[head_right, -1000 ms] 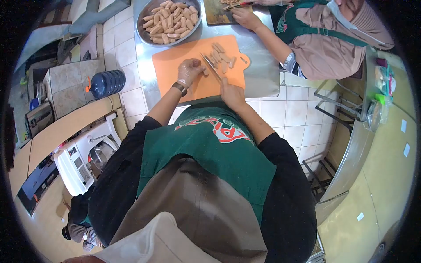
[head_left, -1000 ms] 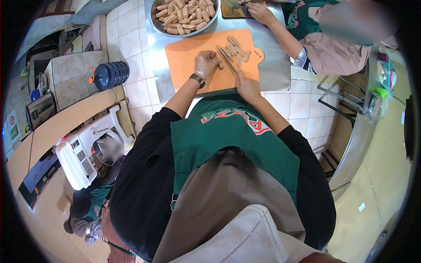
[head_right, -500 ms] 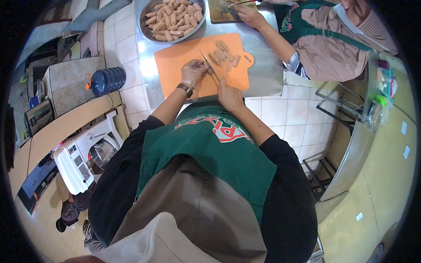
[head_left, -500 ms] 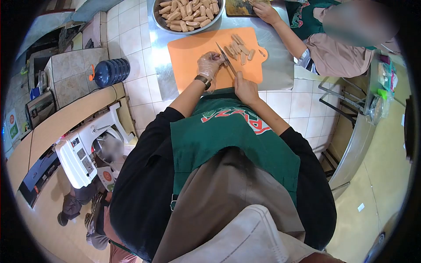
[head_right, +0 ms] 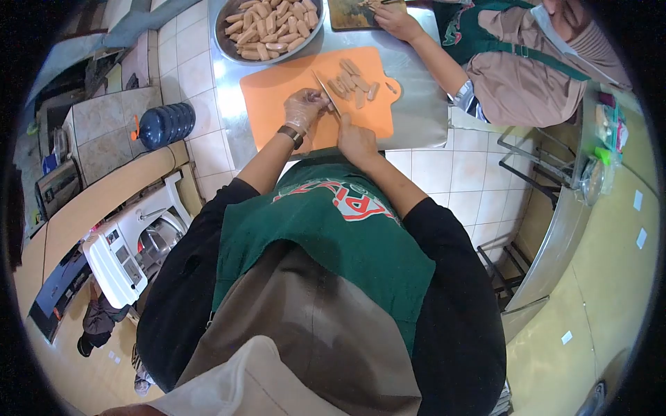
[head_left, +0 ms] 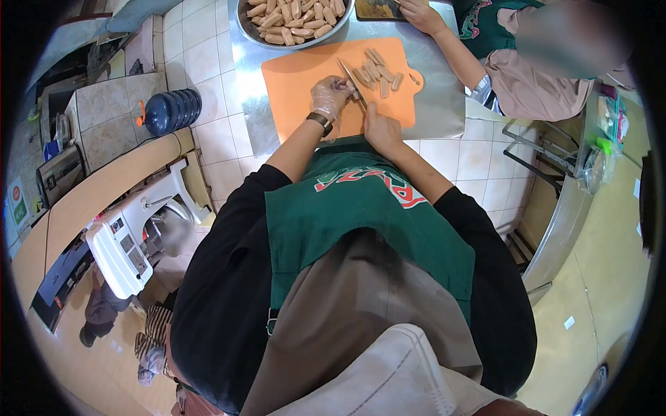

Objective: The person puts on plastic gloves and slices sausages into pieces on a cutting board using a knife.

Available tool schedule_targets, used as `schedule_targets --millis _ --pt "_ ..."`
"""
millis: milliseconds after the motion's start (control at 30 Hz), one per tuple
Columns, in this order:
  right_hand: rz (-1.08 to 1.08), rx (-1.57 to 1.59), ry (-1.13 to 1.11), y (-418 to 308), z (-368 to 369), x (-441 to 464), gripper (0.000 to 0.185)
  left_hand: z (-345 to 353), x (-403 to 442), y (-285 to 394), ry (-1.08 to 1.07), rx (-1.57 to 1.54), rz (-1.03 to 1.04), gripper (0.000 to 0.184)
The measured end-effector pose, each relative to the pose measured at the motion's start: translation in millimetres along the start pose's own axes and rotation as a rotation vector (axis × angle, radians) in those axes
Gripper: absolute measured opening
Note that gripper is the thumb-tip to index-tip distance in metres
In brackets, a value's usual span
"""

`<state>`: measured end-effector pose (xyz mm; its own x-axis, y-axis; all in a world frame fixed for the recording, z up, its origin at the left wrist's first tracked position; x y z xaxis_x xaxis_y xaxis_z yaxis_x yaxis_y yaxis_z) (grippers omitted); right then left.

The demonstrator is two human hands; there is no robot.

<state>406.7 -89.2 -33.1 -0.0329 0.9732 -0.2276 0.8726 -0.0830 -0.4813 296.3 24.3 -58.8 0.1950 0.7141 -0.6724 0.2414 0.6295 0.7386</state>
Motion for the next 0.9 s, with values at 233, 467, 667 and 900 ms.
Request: schedule_targets --millis 233,467,667,900 --pt "0.003 0.022 -0.033 4.9 0.4 -9.6 0.019 -1.7 5.3 -7.8 0.025 0.045 -0.002 0.021" --pt "0.066 0.013 -0.164 15.9 -11.5 -47.0 0.017 -18.6 -6.5 7.7 0.085 0.548 0.446 0.021" --pt "0.017 -0.008 -0.057 23.4 -21.2 -23.0 0.015 -33.3 -10.1 29.2 -0.212 0.925 1.122 0.016" --pt "0.057 0.041 -0.046 7.1 -16.6 -26.9 0.019 -15.1 2.5 -11.2 0.045 0.446 0.368 0.013"
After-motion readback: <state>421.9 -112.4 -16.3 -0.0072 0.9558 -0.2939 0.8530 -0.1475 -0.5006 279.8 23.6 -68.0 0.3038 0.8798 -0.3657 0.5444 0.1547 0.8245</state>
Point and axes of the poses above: each hand's wrist, its own x-axis towards the middle knuckle, its own z-axis out of the palm, y = z × x, the point moved 1 cm from there along x, towards the middle knuckle, and after that the axes turned 10 degrees about -z, right-handed, at the moved point
